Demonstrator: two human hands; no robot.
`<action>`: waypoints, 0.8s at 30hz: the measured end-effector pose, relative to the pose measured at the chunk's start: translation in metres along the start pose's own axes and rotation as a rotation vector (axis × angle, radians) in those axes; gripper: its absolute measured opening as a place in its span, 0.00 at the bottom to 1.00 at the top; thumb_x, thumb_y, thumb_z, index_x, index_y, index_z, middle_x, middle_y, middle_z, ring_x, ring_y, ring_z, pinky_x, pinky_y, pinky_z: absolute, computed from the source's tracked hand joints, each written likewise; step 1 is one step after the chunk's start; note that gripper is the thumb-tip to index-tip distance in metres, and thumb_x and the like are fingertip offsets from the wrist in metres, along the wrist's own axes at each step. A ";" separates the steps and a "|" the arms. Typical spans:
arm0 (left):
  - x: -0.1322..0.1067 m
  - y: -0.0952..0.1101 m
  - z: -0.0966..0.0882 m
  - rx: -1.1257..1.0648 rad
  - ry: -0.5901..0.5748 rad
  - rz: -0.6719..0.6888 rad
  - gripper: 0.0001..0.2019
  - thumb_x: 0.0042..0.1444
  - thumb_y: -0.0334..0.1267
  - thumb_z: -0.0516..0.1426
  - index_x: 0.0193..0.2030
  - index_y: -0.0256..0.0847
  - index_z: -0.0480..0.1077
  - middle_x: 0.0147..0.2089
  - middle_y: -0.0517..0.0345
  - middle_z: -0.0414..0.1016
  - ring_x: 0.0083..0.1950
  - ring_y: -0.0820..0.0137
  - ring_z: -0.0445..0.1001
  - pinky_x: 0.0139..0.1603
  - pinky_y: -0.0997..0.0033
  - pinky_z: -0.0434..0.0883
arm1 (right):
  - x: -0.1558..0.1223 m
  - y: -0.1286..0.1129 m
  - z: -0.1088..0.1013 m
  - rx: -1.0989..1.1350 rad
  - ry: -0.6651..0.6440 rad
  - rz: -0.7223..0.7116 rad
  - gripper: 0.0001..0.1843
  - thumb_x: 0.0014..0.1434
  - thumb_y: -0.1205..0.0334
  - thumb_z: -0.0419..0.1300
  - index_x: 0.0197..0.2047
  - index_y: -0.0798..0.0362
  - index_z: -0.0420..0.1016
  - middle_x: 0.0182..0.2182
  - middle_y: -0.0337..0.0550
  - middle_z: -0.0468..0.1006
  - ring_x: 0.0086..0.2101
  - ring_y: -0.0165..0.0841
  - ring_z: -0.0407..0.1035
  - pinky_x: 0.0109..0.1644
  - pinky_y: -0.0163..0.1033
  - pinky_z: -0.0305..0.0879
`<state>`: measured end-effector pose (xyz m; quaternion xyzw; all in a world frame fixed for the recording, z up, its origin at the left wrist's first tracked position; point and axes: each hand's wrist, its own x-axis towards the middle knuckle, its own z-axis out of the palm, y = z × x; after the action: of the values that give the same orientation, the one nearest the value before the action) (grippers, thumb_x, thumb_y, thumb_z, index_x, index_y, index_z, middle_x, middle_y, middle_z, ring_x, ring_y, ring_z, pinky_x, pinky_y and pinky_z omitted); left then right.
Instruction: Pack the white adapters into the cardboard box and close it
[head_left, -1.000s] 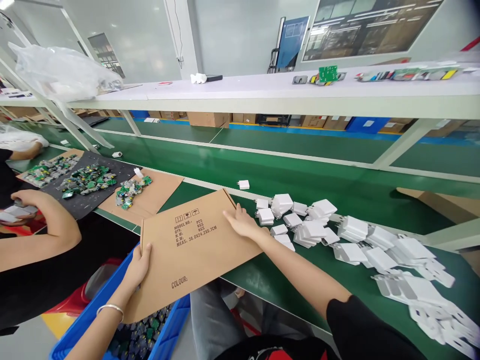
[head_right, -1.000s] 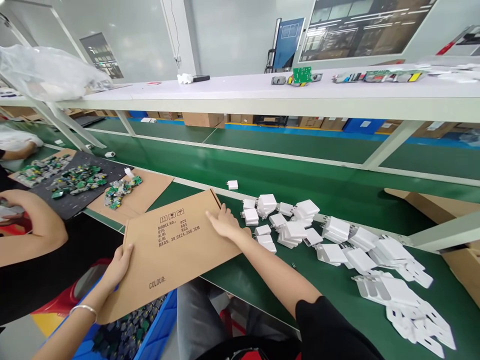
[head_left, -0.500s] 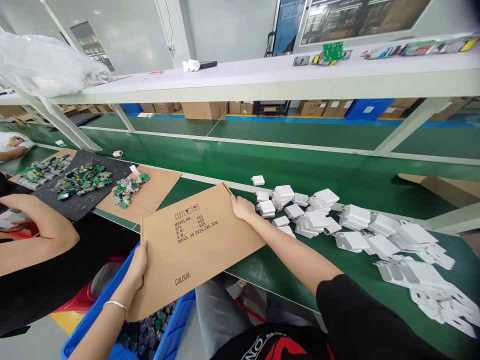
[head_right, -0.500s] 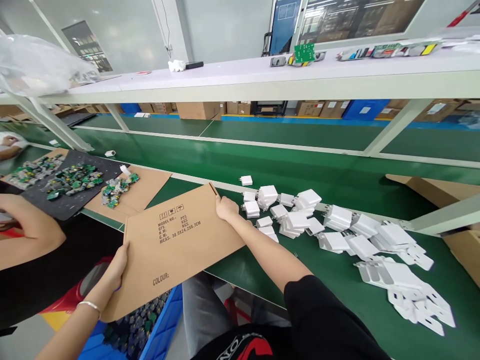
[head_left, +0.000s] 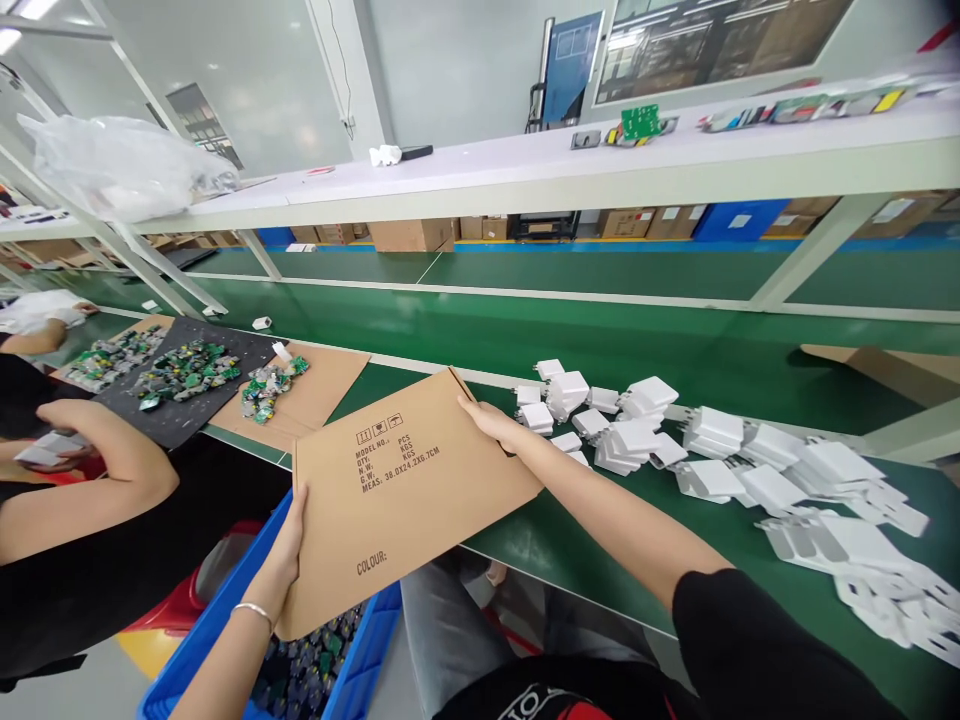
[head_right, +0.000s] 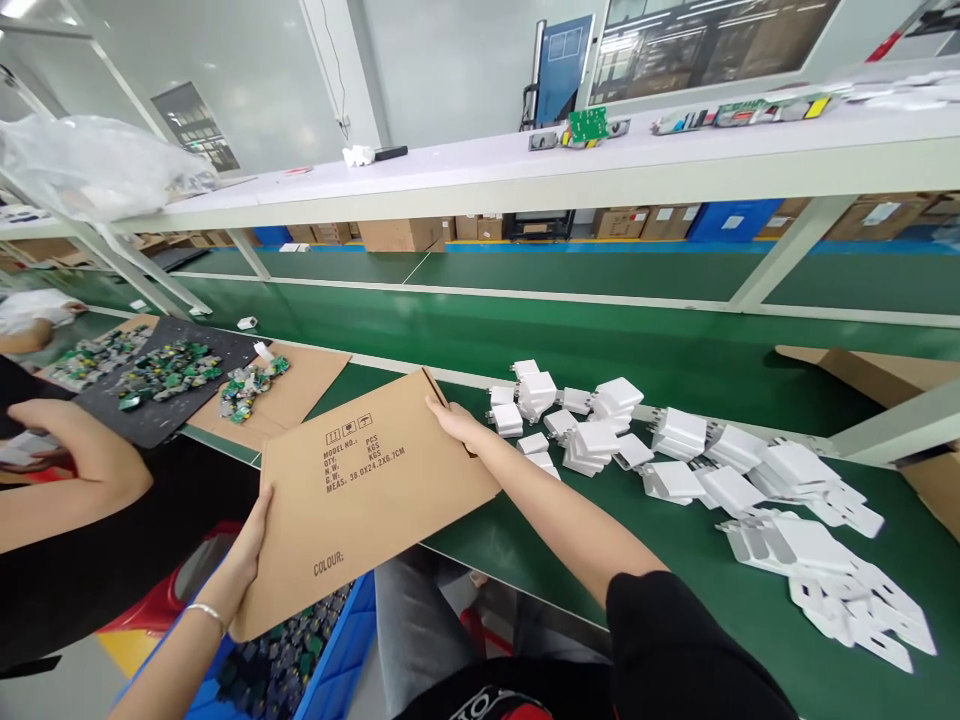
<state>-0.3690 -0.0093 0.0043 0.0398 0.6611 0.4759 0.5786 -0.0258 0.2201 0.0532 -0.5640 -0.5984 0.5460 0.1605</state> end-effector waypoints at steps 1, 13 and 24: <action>0.001 -0.002 -0.001 -0.013 -0.003 0.008 0.38 0.66 0.64 0.53 0.69 0.31 0.67 0.44 0.34 0.85 0.37 0.50 0.86 0.42 0.50 0.83 | -0.004 0.000 0.000 0.019 -0.012 -0.011 0.43 0.68 0.27 0.48 0.66 0.55 0.69 0.55 0.58 0.80 0.48 0.44 0.79 0.52 0.47 0.75; -0.003 -0.041 -0.001 -0.173 0.084 0.117 0.37 0.63 0.66 0.56 0.64 0.35 0.72 0.45 0.37 0.85 0.35 0.48 0.84 0.40 0.47 0.82 | -0.036 -0.010 0.013 -0.060 0.050 -0.270 0.45 0.68 0.31 0.52 0.79 0.44 0.48 0.64 0.52 0.74 0.61 0.48 0.71 0.66 0.52 0.65; -0.004 -0.023 0.001 -0.184 -0.036 0.005 0.43 0.62 0.68 0.56 0.68 0.30 0.67 0.41 0.36 0.85 0.34 0.48 0.84 0.39 0.49 0.81 | 0.005 0.017 0.008 -0.082 0.079 -0.254 0.32 0.76 0.41 0.39 0.72 0.46 0.65 0.63 0.48 0.76 0.59 0.47 0.72 0.62 0.50 0.67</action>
<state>-0.3553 -0.0232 -0.0081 -0.0034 0.6041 0.5354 0.5903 -0.0256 0.2163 0.0342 -0.5108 -0.6801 0.4736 0.2286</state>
